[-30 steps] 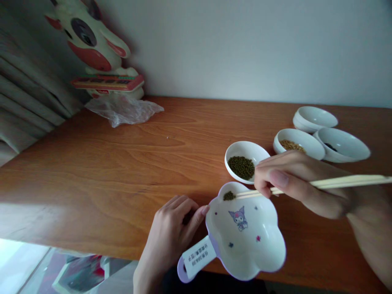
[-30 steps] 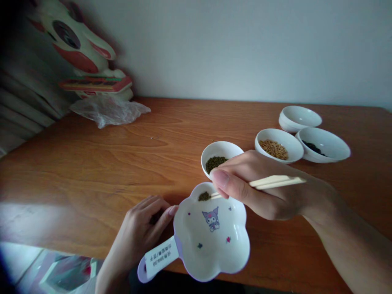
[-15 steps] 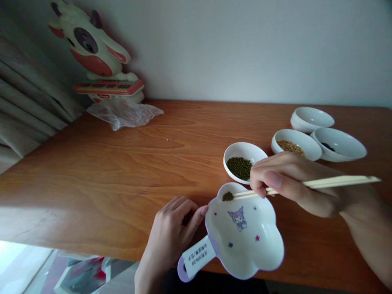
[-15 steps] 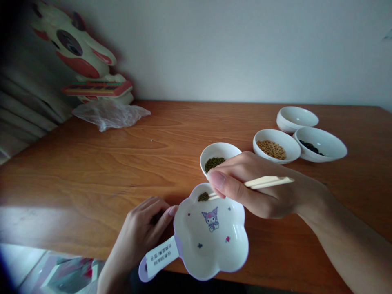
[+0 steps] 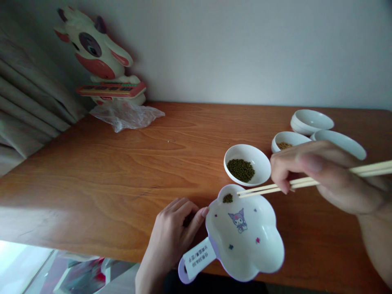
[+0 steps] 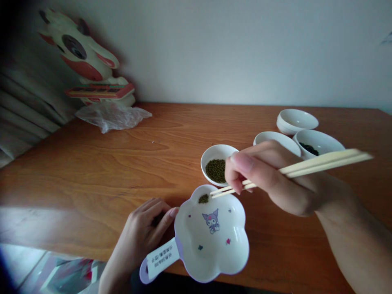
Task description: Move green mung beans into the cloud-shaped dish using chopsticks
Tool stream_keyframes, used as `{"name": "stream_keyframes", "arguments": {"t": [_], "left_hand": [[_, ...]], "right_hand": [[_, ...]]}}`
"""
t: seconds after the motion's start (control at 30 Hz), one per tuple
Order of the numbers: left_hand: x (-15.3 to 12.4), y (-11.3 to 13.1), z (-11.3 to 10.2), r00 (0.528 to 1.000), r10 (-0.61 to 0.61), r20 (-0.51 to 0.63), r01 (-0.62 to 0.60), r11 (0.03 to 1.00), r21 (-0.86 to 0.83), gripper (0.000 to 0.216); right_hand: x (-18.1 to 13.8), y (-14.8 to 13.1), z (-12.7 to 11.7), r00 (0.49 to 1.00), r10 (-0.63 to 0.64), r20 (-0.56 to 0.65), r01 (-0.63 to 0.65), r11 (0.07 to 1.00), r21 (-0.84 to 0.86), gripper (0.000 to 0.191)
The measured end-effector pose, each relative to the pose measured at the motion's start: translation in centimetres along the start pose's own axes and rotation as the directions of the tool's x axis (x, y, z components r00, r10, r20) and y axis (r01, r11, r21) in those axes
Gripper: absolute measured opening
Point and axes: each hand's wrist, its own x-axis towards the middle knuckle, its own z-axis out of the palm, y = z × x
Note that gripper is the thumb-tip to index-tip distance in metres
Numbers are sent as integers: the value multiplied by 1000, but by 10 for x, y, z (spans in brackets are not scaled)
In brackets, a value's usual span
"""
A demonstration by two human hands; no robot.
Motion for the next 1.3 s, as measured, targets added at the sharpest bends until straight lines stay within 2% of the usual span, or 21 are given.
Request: {"name": "stream_keyframes", "arguments": {"t": [0.13, 0.23, 0.3, 0.37, 0.5, 0.6, 0.67, 0.87, 1.3], "left_hand": [[-1, 0, 0, 1000, 9, -11, -9, 1000, -5, 44], [-1, 0, 0, 1000, -5, -6, 5, 1000, -5, 43], [-1, 0, 0, 1000, -15, -5, 15, 1000, -6, 43], [-1, 1, 0, 1000, -22, -2, 22, 1000, -8, 43], [0, 0, 0, 1000, -26, 10, 26, 1000, -8, 44], [0, 0, 1, 999, -33, 7, 33, 999, -4, 43], [0, 0, 0, 999, -34, 8, 34, 999, -7, 43], [0, 1, -1, 1000, -25, 9, 25, 1000, -12, 43], [0, 2, -1, 1000, -18, -4, 18, 1000, -17, 43]], "right_hand": [[-14, 7, -24, 964, 10, -265, -6, 1000, 14, 69], [-18, 9, -36, 940, 55, -337, -72, 997, -39, 69], [-17, 6, -36, 943, 78, -324, -97, 994, -42, 69], [-14, 1, -30, 957, 63, -284, -67, 998, -4, 70], [-4, -4, -7, 998, 13, -69, -11, 1000, 19, 68], [4, -3, 9, 995, 21, 100, -22, 1000, 10, 59], [8, -1, 15, 988, 18, 155, -20, 1000, 14, 53], [12, -2, 20, 988, -3, 155, 3, 1000, 0, 52], [14, -1, 24, 989, 22, 146, -27, 999, 35, 53]]}}
